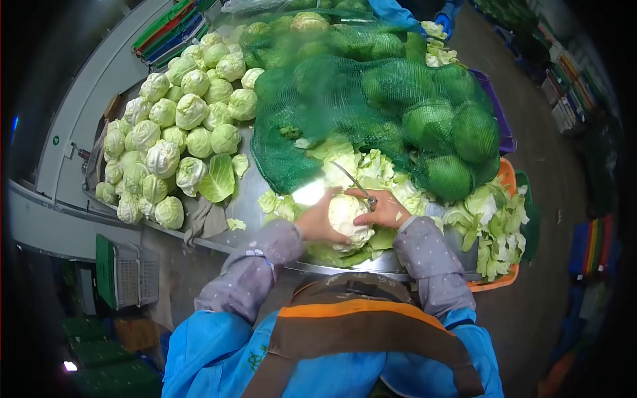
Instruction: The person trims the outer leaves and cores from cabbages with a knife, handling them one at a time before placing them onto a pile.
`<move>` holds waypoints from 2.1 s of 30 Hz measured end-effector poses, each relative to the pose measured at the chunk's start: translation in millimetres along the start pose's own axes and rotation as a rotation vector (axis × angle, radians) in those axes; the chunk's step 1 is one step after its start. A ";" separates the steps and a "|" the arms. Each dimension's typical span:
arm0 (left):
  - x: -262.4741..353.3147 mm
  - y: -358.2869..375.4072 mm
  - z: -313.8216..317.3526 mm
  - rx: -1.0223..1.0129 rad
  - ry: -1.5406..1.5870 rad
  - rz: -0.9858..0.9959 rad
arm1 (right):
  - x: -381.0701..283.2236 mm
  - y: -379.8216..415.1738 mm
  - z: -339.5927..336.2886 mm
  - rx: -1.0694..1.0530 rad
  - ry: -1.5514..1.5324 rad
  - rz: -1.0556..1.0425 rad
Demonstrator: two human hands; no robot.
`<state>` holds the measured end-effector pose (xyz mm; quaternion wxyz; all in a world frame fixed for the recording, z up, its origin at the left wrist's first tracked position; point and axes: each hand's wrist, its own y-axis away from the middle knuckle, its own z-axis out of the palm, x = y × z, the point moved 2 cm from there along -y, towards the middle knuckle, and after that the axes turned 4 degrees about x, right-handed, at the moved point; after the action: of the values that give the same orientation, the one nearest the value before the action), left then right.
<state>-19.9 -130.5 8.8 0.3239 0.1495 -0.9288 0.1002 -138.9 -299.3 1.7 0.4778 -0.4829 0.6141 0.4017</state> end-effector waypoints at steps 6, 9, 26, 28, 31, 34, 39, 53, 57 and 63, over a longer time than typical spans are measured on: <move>14.1 -1.0 10.1 0.092 0.283 -0.440 | -10.5 66.3 9.7 0.533 0.470 0.028; 16.5 -6.7 15.5 0.128 0.351 -0.437 | -22.8 76.7 26.4 0.377 0.562 0.080; 36.3 -4.8 32.1 0.233 0.194 -0.582 | 37.6 49.7 37.9 0.626 0.143 0.207; 40.6 -6.3 31.3 0.218 0.183 -0.599 | 45.8 48.3 34.5 0.646 0.150 0.217; 45.5 -5.8 28.3 0.207 0.173 -0.587 | 6.1 49.9 17.9 0.563 0.291 0.262; 50.5 -4.0 27.7 0.195 0.127 -0.570 | -23.8 43.1 4.8 0.542 0.590 0.159; 49.2 -2.8 28.1 0.202 0.080 -0.525 | -0.4 7.7 -8.1 0.292 0.705 0.216; -0.8 -27.0 -26.8 -0.183 0.348 -0.699 | 25.5 36.2 32.7 0.535 0.619 0.146; 60.8 -29.2 -6.6 -0.025 -0.246 -0.812 | -7.5 24.9 15.2 0.480 0.535 0.274; 45.6 16.6 -1.2 0.193 -0.186 -0.375 | 57.0 -12.5 -5.2 0.445 0.744 0.359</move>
<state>-58.9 -124.3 37.0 0.2339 0.3582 -0.8968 0.1126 -132.1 -318.9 -53.2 0.2400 -0.3659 0.8888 0.1362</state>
